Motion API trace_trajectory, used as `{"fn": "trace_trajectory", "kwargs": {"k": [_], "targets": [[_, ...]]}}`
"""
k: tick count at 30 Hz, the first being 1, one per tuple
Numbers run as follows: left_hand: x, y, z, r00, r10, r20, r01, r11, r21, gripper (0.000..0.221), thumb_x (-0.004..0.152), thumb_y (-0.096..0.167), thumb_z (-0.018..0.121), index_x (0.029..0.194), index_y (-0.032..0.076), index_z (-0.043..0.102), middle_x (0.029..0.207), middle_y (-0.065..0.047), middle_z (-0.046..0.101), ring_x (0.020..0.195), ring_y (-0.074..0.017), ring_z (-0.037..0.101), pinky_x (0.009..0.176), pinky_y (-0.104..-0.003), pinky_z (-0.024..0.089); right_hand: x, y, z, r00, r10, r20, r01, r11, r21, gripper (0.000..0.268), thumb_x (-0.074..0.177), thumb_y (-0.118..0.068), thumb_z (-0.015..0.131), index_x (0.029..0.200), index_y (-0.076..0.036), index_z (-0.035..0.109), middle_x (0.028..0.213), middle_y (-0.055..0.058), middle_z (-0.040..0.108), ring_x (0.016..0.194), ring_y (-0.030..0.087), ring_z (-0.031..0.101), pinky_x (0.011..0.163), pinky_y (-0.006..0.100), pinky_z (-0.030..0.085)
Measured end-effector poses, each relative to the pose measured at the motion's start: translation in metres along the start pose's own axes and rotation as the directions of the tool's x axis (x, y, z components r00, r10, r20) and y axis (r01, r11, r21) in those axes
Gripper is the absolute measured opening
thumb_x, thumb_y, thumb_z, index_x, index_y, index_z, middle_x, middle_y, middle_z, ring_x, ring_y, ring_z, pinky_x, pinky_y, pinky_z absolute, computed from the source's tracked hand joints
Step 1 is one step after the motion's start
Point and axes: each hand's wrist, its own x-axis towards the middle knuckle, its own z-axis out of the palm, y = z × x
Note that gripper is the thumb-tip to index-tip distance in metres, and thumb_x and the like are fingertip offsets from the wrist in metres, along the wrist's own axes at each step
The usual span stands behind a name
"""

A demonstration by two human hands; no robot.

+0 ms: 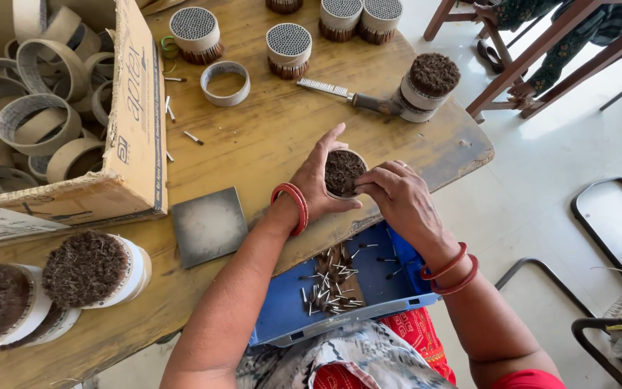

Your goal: Assembling round brushes by manually inserting small metal bristles into circular bases and using a metal plate to level them.

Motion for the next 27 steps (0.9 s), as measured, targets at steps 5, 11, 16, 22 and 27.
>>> {"fn": "trace_trajectory", "kwargs": {"k": [5, 11, 16, 22, 27], "targets": [[0.000, -0.009, 0.001, 0.999, 0.041, 0.016, -0.041, 0.999, -0.020, 0.137, 0.056, 0.028, 0.103, 0.163, 0.018, 0.017, 0.143, -0.018, 0.057, 0.132, -0.0307, 0.060, 0.115, -0.040, 0.048, 0.006, -0.002, -0.008, 0.997, -0.021, 0.068, 0.021, 1.000, 0.003, 0.010, 0.088, -0.009, 0.073, 0.098, -0.008, 0.075, 0.092, 0.010, 0.070, 0.091, 0.032, 0.067, 0.079, 0.042, 0.054], [0.000, -0.007, 0.002, 0.999, 0.039, 0.029, -0.038, 0.999, -0.030, 0.138, 0.056, 0.030, 0.103, 0.163, 0.018, 0.018, 0.142, -0.018, 0.058, 0.131, -0.0308, 0.060, 0.114, -0.040, 0.048, 0.005, 0.001, -0.001, 0.986, -0.041, 0.160, 0.038, 0.999, 0.020, 0.009, 0.089, -0.008, 0.071, 0.097, -0.008, 0.074, 0.093, 0.009, 0.070, 0.093, 0.031, 0.066, 0.082, 0.043, 0.054], [0.002, -0.010, 0.004, 0.998, 0.053, 0.038, -0.052, 0.998, -0.019, 0.138, 0.056, 0.031, 0.103, 0.163, 0.017, 0.017, 0.142, -0.018, 0.058, 0.131, -0.0308, 0.061, 0.114, -0.041, 0.048, 0.006, -0.002, -0.007, 0.983, -0.069, 0.168, 0.070, 0.998, 0.001, 0.011, 0.091, -0.010, 0.070, 0.101, -0.007, 0.073, 0.097, 0.010, 0.071, 0.096, 0.031, 0.066, 0.084, 0.043, 0.054], [0.001, -0.010, 0.003, 0.999, 0.047, 0.018, -0.046, 0.999, -0.027, 0.137, 0.058, 0.032, 0.103, 0.163, 0.017, 0.016, 0.143, -0.019, 0.057, 0.132, -0.0320, 0.060, 0.114, -0.041, 0.047, 0.018, -0.029, -0.025, 0.975, 0.120, 0.185, -0.147, 0.979, 0.139, 0.038, 0.087, -0.010, 0.069, 0.125, -0.007, 0.069, 0.103, 0.014, 0.065, 0.083, 0.030, 0.066, 0.074, 0.041, 0.054], [-0.002, -0.006, 0.003, 0.998, 0.051, 0.031, -0.050, 0.999, -0.021, 0.136, 0.058, 0.033, 0.102, 0.164, 0.018, 0.017, 0.145, -0.019, 0.057, 0.133, -0.0322, 0.060, 0.114, -0.041, 0.048, 0.000, 0.005, 0.013, 0.985, -0.102, 0.138, 0.099, 0.995, 0.033, 0.012, 0.092, -0.009, 0.070, 0.104, -0.008, 0.072, 0.100, 0.009, 0.070, 0.096, 0.030, 0.069, 0.085, 0.042, 0.056]]}}
